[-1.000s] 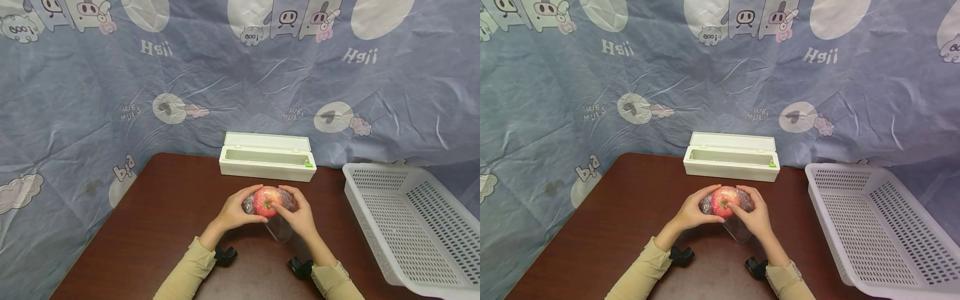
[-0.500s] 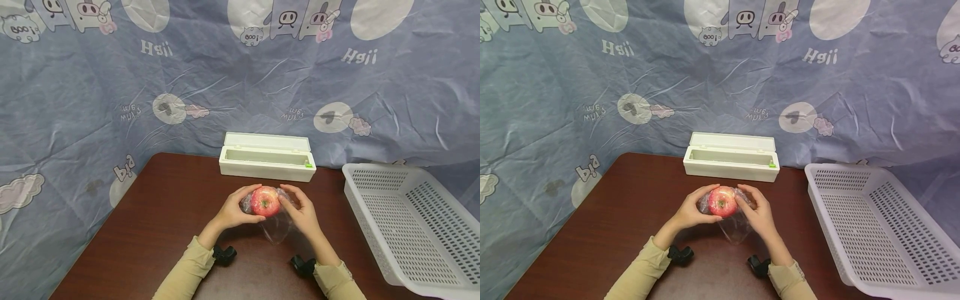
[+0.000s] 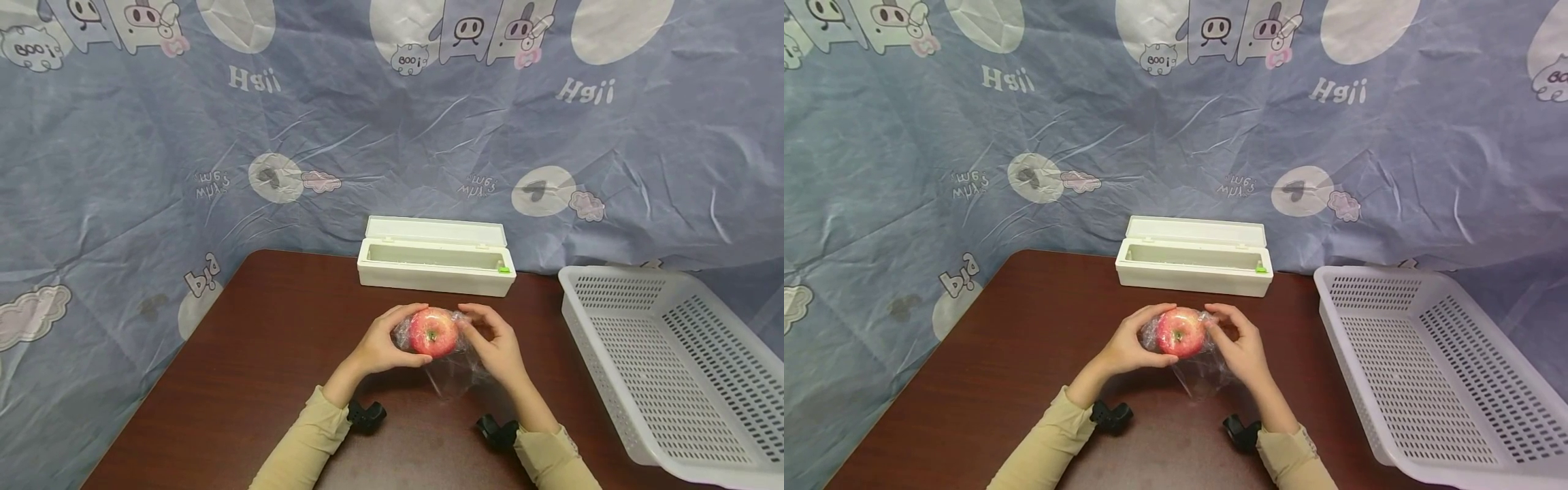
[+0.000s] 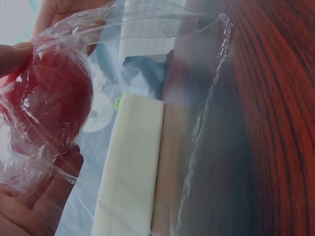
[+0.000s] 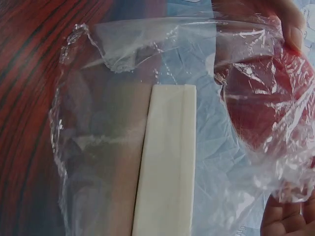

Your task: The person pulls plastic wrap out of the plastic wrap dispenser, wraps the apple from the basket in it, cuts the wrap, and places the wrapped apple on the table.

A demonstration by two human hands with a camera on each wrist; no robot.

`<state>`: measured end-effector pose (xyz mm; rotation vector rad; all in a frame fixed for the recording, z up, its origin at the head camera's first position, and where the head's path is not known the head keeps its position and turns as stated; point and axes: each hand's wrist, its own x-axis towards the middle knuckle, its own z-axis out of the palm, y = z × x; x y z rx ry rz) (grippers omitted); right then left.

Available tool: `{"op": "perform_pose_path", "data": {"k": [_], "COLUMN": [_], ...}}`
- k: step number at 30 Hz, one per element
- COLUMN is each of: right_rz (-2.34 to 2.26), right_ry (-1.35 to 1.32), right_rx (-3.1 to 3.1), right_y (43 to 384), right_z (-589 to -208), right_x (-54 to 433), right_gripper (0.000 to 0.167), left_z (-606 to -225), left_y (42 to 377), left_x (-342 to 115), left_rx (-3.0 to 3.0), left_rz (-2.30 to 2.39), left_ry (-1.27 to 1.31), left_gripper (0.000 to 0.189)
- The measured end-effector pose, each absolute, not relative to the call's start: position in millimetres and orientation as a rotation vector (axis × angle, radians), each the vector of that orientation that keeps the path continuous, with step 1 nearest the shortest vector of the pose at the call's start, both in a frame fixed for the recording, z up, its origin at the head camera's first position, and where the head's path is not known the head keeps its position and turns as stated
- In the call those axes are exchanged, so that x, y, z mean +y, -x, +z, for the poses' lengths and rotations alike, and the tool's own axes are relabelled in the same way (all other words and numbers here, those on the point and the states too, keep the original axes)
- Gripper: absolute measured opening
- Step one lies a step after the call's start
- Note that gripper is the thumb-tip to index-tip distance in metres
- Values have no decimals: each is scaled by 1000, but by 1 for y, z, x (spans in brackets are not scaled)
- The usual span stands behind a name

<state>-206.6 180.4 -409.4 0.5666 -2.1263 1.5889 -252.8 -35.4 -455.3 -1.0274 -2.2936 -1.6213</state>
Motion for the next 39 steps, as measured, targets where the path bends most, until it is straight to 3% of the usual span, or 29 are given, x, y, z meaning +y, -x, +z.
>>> {"op": "perform_pose_path", "data": {"k": [13,24,31,39], "right_rz": [1602,1583,1500,1364], "right_ry": [-476,-423,-343,-400], "right_rx": [-2052,-2027,-2076,-2087], "right_y": [210,210,206,200], "right_z": [-404,-400,-396,-389], "right_x": [194,202,201,195], "right_gripper": [21,20,19,18], "left_z": [-454,-420,-450,-453], "left_y": [254,233,250,250], "left_x": [-40,-41,-39,-35], "left_rx": [-2269,-2249,-2286,-2323], "left_rz": [-1683,-1713,-1666,-1636], "left_ry": [1023,1021,995,1020], "left_gripper": [81,76,80,80]}}
